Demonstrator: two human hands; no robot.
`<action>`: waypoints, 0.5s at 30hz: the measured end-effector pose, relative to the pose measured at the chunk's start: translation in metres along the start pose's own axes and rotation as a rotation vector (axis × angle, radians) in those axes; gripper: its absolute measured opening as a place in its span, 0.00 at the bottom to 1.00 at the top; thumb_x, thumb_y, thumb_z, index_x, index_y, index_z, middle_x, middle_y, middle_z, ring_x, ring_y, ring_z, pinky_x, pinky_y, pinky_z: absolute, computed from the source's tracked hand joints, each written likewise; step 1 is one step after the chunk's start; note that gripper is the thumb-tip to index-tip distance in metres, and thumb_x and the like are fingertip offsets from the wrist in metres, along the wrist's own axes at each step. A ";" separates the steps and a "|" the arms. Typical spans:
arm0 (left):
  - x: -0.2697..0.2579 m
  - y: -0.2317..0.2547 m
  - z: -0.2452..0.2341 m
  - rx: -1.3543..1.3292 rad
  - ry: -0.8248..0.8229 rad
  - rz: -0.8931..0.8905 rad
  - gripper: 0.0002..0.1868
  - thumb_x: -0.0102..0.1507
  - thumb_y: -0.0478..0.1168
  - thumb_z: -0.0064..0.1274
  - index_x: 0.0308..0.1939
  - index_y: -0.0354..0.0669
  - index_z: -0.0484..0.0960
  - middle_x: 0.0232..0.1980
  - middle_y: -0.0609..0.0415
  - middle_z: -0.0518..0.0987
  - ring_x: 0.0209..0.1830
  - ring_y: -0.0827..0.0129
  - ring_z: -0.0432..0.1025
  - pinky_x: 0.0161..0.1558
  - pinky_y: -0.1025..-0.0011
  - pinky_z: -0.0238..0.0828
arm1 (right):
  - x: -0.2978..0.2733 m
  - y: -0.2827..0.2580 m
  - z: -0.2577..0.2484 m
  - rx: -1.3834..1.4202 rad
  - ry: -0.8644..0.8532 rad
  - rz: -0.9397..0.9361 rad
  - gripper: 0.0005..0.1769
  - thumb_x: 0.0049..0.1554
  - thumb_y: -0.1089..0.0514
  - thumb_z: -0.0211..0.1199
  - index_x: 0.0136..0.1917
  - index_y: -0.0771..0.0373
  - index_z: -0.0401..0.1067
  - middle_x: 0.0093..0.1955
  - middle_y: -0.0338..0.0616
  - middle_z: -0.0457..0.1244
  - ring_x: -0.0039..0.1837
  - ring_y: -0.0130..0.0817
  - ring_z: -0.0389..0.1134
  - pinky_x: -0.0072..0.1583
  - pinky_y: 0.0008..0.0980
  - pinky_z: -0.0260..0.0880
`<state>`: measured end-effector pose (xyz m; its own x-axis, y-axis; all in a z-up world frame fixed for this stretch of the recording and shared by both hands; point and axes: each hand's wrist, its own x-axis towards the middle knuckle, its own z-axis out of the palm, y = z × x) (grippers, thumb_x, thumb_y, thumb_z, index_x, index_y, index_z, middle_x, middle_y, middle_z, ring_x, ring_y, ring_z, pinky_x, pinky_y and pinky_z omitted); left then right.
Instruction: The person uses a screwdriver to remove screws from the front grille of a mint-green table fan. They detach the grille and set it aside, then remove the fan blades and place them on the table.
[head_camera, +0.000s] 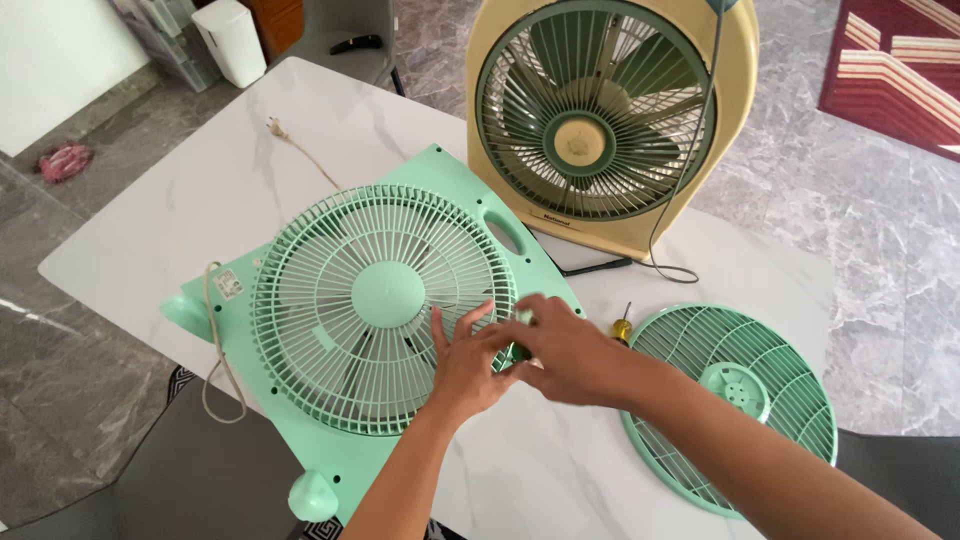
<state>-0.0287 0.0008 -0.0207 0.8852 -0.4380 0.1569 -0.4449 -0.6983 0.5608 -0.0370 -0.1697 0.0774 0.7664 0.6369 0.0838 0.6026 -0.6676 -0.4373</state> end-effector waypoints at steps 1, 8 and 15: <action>0.000 0.000 0.002 0.001 -0.074 -0.064 0.18 0.58 0.57 0.62 0.50 0.64 0.85 0.54 0.71 0.82 0.79 0.68 0.49 0.75 0.36 0.10 | 0.001 -0.003 -0.002 -0.037 -0.109 0.274 0.25 0.58 0.47 0.63 0.65 0.57 0.69 0.65 0.58 0.62 0.65 0.59 0.64 0.58 0.51 0.68; 0.002 -0.006 0.008 0.021 -0.125 -0.097 0.16 0.56 0.58 0.64 0.44 0.64 0.87 0.57 0.73 0.80 0.79 0.67 0.46 0.73 0.35 0.08 | 0.003 -0.008 -0.002 -0.081 -0.196 0.381 0.22 0.58 0.50 0.56 0.65 0.53 0.71 0.55 0.53 0.67 0.60 0.53 0.69 0.58 0.50 0.71; 0.002 -0.006 0.007 0.061 -0.139 -0.111 0.16 0.54 0.57 0.65 0.44 0.63 0.88 0.59 0.75 0.79 0.78 0.68 0.46 0.74 0.37 0.08 | 0.006 0.000 0.007 -0.082 -0.293 0.732 0.29 0.64 0.40 0.61 0.69 0.60 0.64 0.62 0.54 0.62 0.63 0.51 0.68 0.63 0.47 0.69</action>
<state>-0.0251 0.0000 -0.0289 0.9040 -0.4270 -0.0193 -0.3564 -0.7778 0.5178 -0.0341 -0.1629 0.0721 0.8914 0.0926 -0.4437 -0.0091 -0.9750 -0.2219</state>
